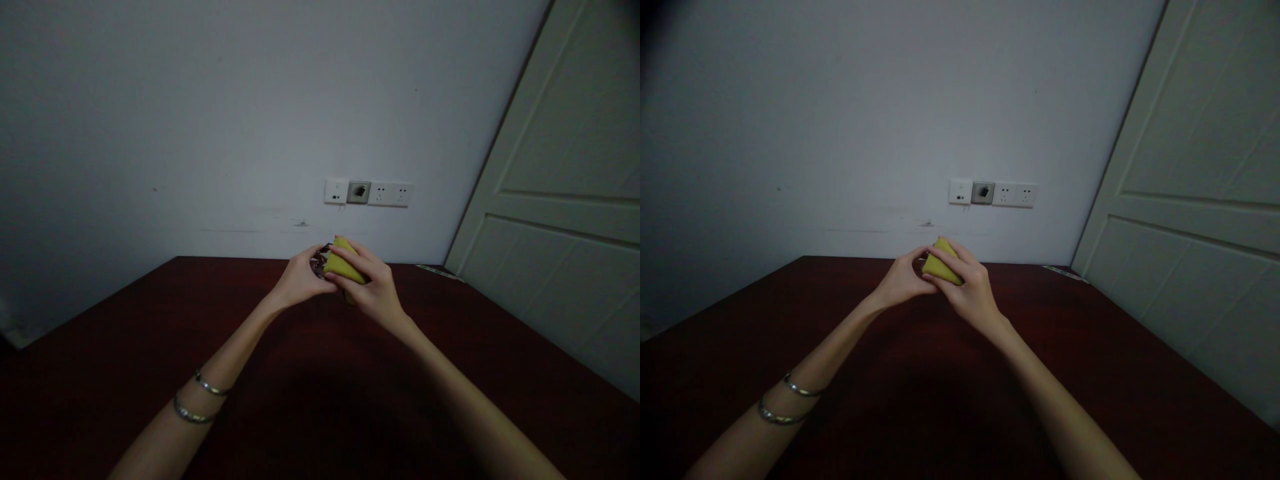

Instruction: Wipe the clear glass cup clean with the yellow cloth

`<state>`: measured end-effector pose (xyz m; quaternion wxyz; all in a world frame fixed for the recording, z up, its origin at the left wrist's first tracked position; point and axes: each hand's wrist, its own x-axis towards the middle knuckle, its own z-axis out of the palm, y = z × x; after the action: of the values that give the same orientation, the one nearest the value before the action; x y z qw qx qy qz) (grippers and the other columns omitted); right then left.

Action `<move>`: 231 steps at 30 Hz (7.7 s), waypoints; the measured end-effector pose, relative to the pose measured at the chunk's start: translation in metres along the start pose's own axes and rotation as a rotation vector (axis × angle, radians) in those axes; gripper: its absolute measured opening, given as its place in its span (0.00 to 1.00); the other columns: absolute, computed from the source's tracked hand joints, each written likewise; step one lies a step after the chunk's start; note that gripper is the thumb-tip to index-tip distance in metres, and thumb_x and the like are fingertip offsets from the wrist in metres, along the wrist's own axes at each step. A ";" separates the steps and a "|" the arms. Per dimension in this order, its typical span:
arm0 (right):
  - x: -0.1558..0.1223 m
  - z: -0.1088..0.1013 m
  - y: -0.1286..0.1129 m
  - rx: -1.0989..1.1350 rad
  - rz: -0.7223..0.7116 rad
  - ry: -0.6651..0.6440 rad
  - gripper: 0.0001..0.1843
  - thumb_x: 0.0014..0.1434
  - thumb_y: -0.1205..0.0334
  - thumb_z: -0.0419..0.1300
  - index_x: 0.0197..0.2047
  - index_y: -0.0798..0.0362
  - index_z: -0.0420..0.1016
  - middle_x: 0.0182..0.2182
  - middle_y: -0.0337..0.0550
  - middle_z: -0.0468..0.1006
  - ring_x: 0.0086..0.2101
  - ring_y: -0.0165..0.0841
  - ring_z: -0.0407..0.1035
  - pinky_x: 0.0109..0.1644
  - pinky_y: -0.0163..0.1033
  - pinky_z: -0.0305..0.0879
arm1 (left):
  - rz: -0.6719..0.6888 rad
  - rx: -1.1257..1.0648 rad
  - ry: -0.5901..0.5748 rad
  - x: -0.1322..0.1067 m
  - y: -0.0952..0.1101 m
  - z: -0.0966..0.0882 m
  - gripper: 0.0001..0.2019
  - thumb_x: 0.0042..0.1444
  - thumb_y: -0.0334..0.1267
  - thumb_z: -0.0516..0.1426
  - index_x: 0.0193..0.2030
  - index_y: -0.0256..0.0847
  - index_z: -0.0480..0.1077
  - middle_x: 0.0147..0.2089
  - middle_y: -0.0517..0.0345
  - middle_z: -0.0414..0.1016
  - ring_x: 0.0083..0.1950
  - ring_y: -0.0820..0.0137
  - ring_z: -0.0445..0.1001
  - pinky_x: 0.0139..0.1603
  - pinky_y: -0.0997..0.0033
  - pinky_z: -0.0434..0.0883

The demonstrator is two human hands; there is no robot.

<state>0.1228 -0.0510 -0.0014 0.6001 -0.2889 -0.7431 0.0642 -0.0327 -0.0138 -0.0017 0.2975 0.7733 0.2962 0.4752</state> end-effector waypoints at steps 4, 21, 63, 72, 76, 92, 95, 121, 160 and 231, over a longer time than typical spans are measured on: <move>0.008 -0.007 0.002 0.168 0.243 0.074 0.21 0.50 0.56 0.65 0.49 0.48 0.76 0.49 0.45 0.77 0.50 0.39 0.71 0.57 0.49 0.65 | -0.044 -0.239 -0.092 -0.001 0.003 0.002 0.33 0.36 0.35 0.68 0.52 0.35 0.65 0.50 0.46 0.74 0.46 0.64 0.74 0.45 0.64 0.72; 0.009 -0.012 0.002 0.262 0.327 0.110 0.22 0.51 0.53 0.64 0.50 0.47 0.76 0.48 0.43 0.78 0.47 0.40 0.73 0.55 0.50 0.67 | -0.126 -0.376 -0.126 0.000 0.010 0.001 0.28 0.39 0.37 0.67 0.49 0.34 0.69 0.41 0.51 0.76 0.32 0.73 0.73 0.30 0.73 0.72; -0.001 0.002 0.021 0.227 0.237 0.002 0.45 0.39 0.54 0.72 0.59 0.50 0.60 0.54 0.49 0.69 0.52 0.41 0.67 0.58 0.50 0.63 | 0.014 0.184 -0.261 -0.002 0.005 -0.025 0.59 0.30 0.46 0.71 0.68 0.41 0.44 0.70 0.37 0.46 0.68 0.49 0.51 0.65 0.49 0.54; 0.001 0.006 0.012 0.405 0.396 -0.019 0.45 0.38 0.53 0.70 0.59 0.52 0.60 0.55 0.51 0.69 0.54 0.43 0.66 0.60 0.51 0.61 | 0.143 0.174 -0.202 0.000 0.000 -0.019 0.35 0.35 0.45 0.69 0.52 0.38 0.64 0.49 0.49 0.73 0.49 0.59 0.72 0.51 0.58 0.69; -0.001 0.002 0.010 0.359 0.368 -0.054 0.42 0.44 0.50 0.67 0.60 0.52 0.59 0.55 0.51 0.68 0.54 0.42 0.65 0.61 0.51 0.59 | 0.166 0.219 -0.132 -0.002 0.002 -0.017 0.33 0.35 0.46 0.69 0.49 0.36 0.67 0.47 0.50 0.73 0.47 0.61 0.72 0.50 0.60 0.69; -0.010 0.005 0.007 -0.013 -0.039 0.075 0.12 0.57 0.57 0.59 0.44 0.47 0.74 0.50 0.45 0.75 0.53 0.39 0.67 0.58 0.50 0.62 | 0.144 0.215 -0.069 -0.006 0.000 -0.006 0.33 0.38 0.41 0.67 0.53 0.36 0.64 0.48 0.51 0.73 0.46 0.63 0.72 0.48 0.63 0.69; -0.005 0.007 0.005 0.080 0.129 0.152 0.12 0.56 0.56 0.59 0.44 0.48 0.75 0.46 0.44 0.78 0.49 0.38 0.71 0.55 0.47 0.66 | 0.150 0.240 -0.055 -0.006 -0.001 -0.004 0.36 0.35 0.43 0.69 0.53 0.37 0.64 0.51 0.49 0.72 0.50 0.61 0.71 0.52 0.60 0.68; 0.004 0.003 0.000 0.020 0.186 0.137 0.15 0.57 0.54 0.59 0.45 0.49 0.77 0.43 0.44 0.79 0.44 0.37 0.74 0.51 0.48 0.70 | 0.027 0.103 -0.032 -0.007 0.001 0.008 0.34 0.35 0.44 0.69 0.51 0.37 0.67 0.41 0.54 0.75 0.41 0.66 0.73 0.42 0.67 0.70; 0.002 0.001 0.007 -0.184 -0.054 0.013 0.17 0.54 0.59 0.62 0.48 0.50 0.76 0.51 0.49 0.75 0.51 0.40 0.69 0.57 0.48 0.65 | 0.049 0.266 0.003 -0.005 0.001 0.006 0.28 0.37 0.37 0.67 0.48 0.37 0.68 0.41 0.55 0.76 0.39 0.67 0.73 0.39 0.68 0.69; 0.004 0.001 0.013 0.157 0.249 0.182 0.17 0.58 0.49 0.57 0.44 0.49 0.76 0.44 0.44 0.79 0.45 0.38 0.73 0.53 0.49 0.67 | -0.145 -0.431 -0.192 0.000 0.001 0.003 0.27 0.33 0.37 0.70 0.43 0.34 0.71 0.42 0.52 0.76 0.41 0.68 0.74 0.48 0.64 0.69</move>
<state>0.1263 -0.0380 -0.0037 0.6731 -0.3357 -0.6367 0.1698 -0.0298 -0.0151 -0.0016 0.5156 0.7104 0.2130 0.4292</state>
